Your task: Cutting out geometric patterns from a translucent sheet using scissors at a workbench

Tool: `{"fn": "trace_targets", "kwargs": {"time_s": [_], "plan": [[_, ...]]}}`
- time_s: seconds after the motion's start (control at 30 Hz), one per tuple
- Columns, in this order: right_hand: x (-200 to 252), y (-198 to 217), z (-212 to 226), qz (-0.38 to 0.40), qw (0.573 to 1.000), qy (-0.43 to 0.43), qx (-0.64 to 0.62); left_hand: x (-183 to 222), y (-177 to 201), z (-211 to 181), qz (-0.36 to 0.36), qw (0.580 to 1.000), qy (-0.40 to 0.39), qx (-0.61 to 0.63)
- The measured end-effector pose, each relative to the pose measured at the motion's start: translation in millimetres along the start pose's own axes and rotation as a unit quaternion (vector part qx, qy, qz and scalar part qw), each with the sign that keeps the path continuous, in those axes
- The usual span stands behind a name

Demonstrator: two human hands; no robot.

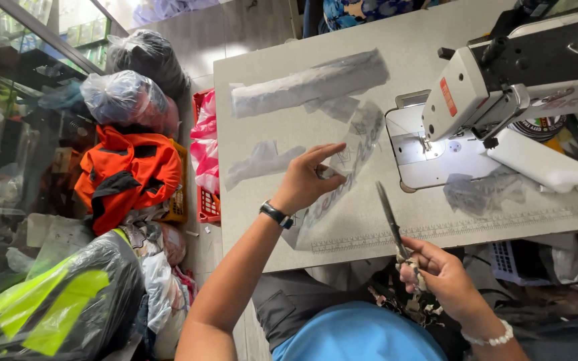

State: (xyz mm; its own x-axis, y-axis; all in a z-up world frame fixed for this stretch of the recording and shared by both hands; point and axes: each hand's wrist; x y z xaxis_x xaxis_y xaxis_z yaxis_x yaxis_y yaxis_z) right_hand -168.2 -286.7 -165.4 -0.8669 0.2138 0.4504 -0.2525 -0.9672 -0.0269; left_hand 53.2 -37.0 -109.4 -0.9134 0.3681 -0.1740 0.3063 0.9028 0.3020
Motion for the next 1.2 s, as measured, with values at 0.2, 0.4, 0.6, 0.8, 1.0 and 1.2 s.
{"fn": "trace_targets", "kwargs": {"time_s": [0.2, 0.4, 0.6, 0.8, 1.0, 1.2], "plan": [[11.8, -1.2, 0.5, -0.02, 0.998, -0.005, -0.057, -7.5, -14.7, 10.9, -0.102, 0.989, -0.062, -0.083], [13.0, -20.9, 6.7, 0.025, 0.992, -0.018, -0.121, -16.9, -17.5, 24.2, -0.156, 0.988, 0.006, 0.007], [15.1, -46.5, 12.0, 0.129, 0.982, -0.015, -0.137, -9.6, -32.6, -2.5, -0.261, 0.938, 0.124, 0.19], [3.5, -69.4, 31.0, 0.119, 0.972, 0.125, -0.156, 24.0, -56.3, -44.3, -0.281, 0.943, -0.024, 0.179], [-2.4, -68.8, 48.8, 0.116, 0.954, 0.221, -0.165, 40.9, -62.4, -55.7, -0.261, 0.956, -0.054, 0.119], [-2.3, -64.4, 49.5, 0.109, 0.953, 0.228, -0.167, 45.6, -59.9, -62.6, -0.243, 0.96, -0.079, 0.116]]}}
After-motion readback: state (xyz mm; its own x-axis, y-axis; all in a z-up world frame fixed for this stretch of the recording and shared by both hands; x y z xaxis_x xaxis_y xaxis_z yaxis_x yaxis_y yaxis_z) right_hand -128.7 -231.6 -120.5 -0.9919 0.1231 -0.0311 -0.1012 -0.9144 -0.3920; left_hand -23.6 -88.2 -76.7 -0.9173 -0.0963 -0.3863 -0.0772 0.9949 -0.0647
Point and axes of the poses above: each hand's wrist, its own x-axis away from the middle knuckle, its own y-axis out of the back of the hand, z = x × y, and after that the axes turned 9 degrees about -z, right-handed
